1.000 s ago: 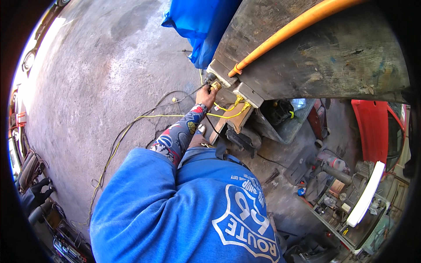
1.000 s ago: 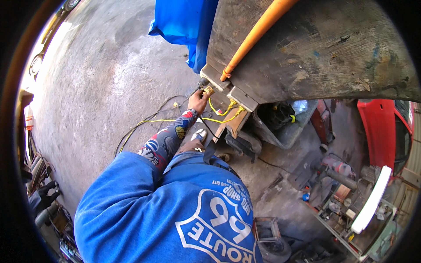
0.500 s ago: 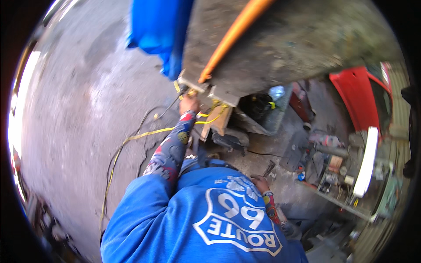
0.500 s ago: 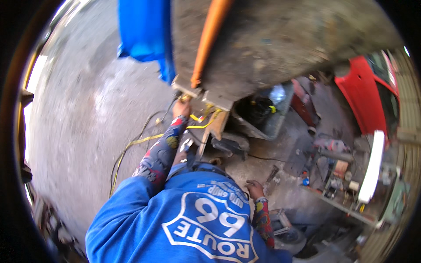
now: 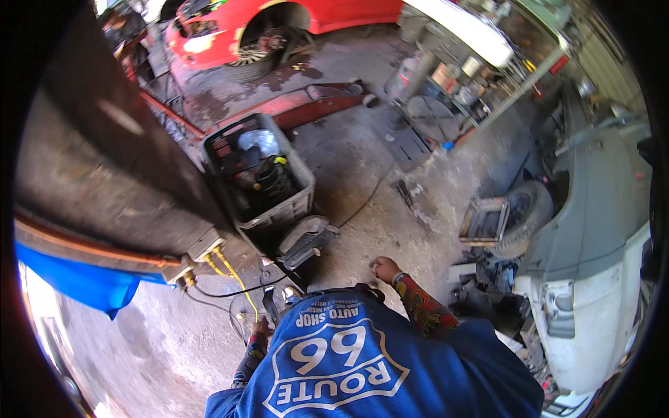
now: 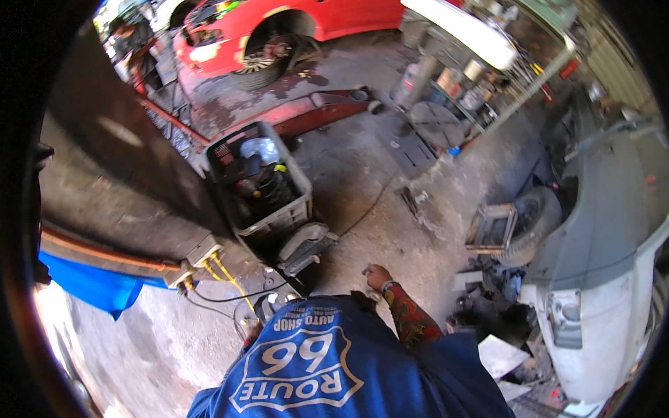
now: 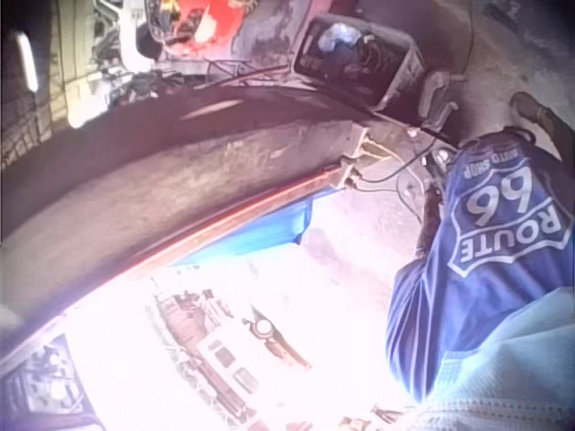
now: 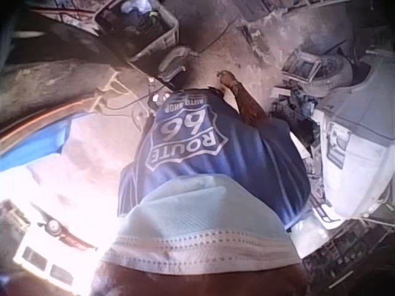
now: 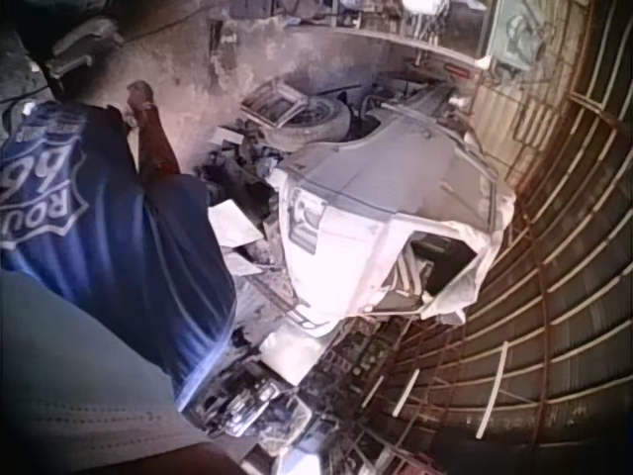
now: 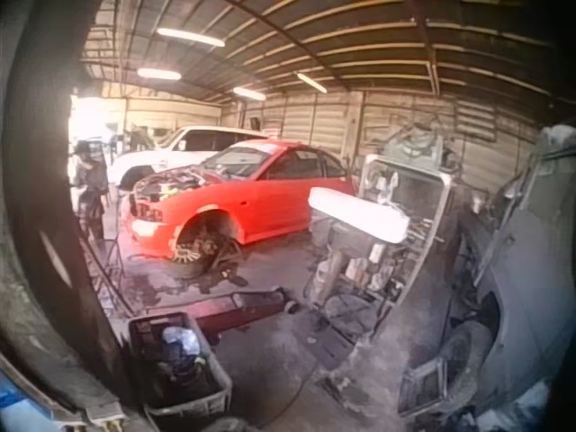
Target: The person operates a drill press to work on a metal frame, using a hammer and chisel to adjust components. They handle a square metal frame and a circular metal plate, positioning them under the drill press and making adjustments.
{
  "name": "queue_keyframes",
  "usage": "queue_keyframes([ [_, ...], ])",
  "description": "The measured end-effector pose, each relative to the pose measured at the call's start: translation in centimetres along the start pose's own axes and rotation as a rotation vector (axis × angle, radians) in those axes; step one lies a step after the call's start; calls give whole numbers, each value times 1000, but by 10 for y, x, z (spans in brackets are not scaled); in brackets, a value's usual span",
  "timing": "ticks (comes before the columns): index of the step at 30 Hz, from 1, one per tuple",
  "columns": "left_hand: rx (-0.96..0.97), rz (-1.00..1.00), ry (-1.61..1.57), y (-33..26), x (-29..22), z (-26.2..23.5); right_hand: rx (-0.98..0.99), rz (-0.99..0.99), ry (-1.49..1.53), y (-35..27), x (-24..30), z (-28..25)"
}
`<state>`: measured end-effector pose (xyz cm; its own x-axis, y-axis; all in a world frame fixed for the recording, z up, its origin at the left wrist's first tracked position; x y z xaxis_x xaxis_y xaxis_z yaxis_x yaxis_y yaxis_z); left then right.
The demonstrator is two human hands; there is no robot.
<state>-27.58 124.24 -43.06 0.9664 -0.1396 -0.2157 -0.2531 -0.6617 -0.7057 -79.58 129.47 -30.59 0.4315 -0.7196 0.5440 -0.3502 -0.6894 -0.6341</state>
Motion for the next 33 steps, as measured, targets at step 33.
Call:
queue_keyframes([
  [33, 404, 551, 134, 239, -591, -34, -203, 1151, 1449, -248, -425, -33],
])
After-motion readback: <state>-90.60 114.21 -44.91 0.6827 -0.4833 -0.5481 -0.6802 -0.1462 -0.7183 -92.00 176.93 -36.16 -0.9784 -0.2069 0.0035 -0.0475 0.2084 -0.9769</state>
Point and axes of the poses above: each hand's wrist, its own y-axis towards the middle knuckle, its own z-axis out of the palm, x = y × z, the point moved 2 cm from there along y, towards the middle knuckle
